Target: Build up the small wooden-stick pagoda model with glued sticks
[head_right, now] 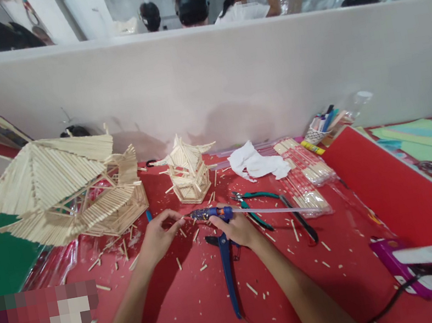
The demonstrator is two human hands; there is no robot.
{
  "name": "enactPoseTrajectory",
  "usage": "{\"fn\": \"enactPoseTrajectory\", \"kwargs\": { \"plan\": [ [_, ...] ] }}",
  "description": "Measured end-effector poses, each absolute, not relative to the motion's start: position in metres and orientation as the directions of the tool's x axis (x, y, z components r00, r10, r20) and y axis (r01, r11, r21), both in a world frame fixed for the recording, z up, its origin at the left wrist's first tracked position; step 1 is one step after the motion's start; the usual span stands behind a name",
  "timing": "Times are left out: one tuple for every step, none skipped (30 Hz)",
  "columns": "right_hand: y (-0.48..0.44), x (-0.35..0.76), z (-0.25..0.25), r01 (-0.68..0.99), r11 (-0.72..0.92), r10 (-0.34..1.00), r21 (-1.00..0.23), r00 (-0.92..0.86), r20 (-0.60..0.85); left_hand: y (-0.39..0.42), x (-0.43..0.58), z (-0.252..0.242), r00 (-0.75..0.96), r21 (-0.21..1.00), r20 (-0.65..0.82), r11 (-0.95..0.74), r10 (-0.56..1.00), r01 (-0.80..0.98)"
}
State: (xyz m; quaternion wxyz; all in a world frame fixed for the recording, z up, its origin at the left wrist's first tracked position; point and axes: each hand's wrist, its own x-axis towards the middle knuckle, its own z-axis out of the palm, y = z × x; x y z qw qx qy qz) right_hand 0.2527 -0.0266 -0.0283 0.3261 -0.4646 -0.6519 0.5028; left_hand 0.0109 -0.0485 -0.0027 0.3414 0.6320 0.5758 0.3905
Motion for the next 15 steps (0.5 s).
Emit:
{"fn": "enactPoseTrajectory", "kwargs": {
  "plan": [
    [-0.0266,0.2527,-0.0285,0.281,0.07,0.936,-0.957,-0.35,-0.034,-0.0485,0.0111,-0.0026,0.035,0.881,0.099,-0.104,0.994,0.462],
    [-0.0266,0.2524,-0.0285,0.283,0.075,0.938,-0.956,-0.344,-0.028,-0.0485,0.0112,-0.0025,0.035,0.879,0.097,-0.103,0.995,0.465],
    [-0.0267,0.252,-0.0283,0.284,0.077,0.942,-0.956,-0.336,-0.024,-0.0486,0.0112,-0.0026,0.034,0.878,0.096,-0.101,0.995,0.468],
    [-0.0267,0.2515,-0.028,0.281,0.07,0.944,-0.957,-0.329,-0.028,-0.0486,0.0113,-0.0026,0.033,0.876,0.095,-0.099,0.995,0.472],
    [-0.0268,0.2508,-0.0275,0.275,0.058,0.946,-0.96,-0.322,-0.035,-0.0487,0.0112,-0.0027,0.031,0.874,0.096,-0.1,0.995,0.476],
    [-0.0268,0.2502,-0.0268,0.264,0.043,0.948,-0.964,-0.316,-0.044,-0.0487,0.0112,-0.0028,0.029,0.871,0.099,-0.1,0.995,0.48],
    [-0.0268,0.2496,-0.026,0.251,0.029,0.949,-0.968,-0.311,-0.052,-0.0488,0.0112,-0.0029,0.027,0.868,0.102,-0.103,0.994,0.485],
    [-0.0267,0.2492,-0.025,0.237,0.017,0.949,-0.971,-0.31,-0.059,-0.0488,0.0111,-0.003,0.028,0.866,0.105,-0.105,0.994,0.49],
    [-0.0266,0.2491,-0.0238,0.228,0.011,0.949,-0.974,-0.31,-0.062,-0.0488,0.0111,-0.003,0.029,0.864,0.107,-0.107,0.994,0.492],
    [-0.0262,0.2493,-0.0227,0.227,0.013,0.949,-0.974,-0.31,-0.059,-0.0488,0.0109,-0.0031,0.027,0.863,0.108,-0.107,0.994,0.494],
    [-0.0258,0.2499,-0.0215,0.238,0.024,0.948,-0.971,-0.313,-0.053,-0.0487,0.0107,-0.0033,0.027,0.862,0.109,-0.108,0.994,0.495],
    [-0.0253,0.2511,-0.0205,0.257,0.041,0.947,-0.966,-0.318,-0.045,-0.0486,0.0104,-0.0035,0.027,0.861,0.11,-0.108,0.994,0.497],
    [-0.0247,0.2526,-0.0198,0.281,0.061,0.944,-0.958,-0.327,-0.035,-0.0485,0.01,-0.0038,0.025,0.859,0.112,-0.11,0.993,0.501],
    [-0.0242,0.2545,-0.0194,0.305,0.079,0.941,-0.949,-0.338,-0.031,-0.0484,0.0095,-0.0041,0.025,0.855,0.115,-0.112,0.993,0.506],
    [-0.0238,0.2565,-0.0194,0.323,0.089,0.935,-0.942,-0.353,-0.033,-0.0483,0.009,-0.0043,0.026,0.853,0.118,-0.114,0.993,0.51]
  ]
}}
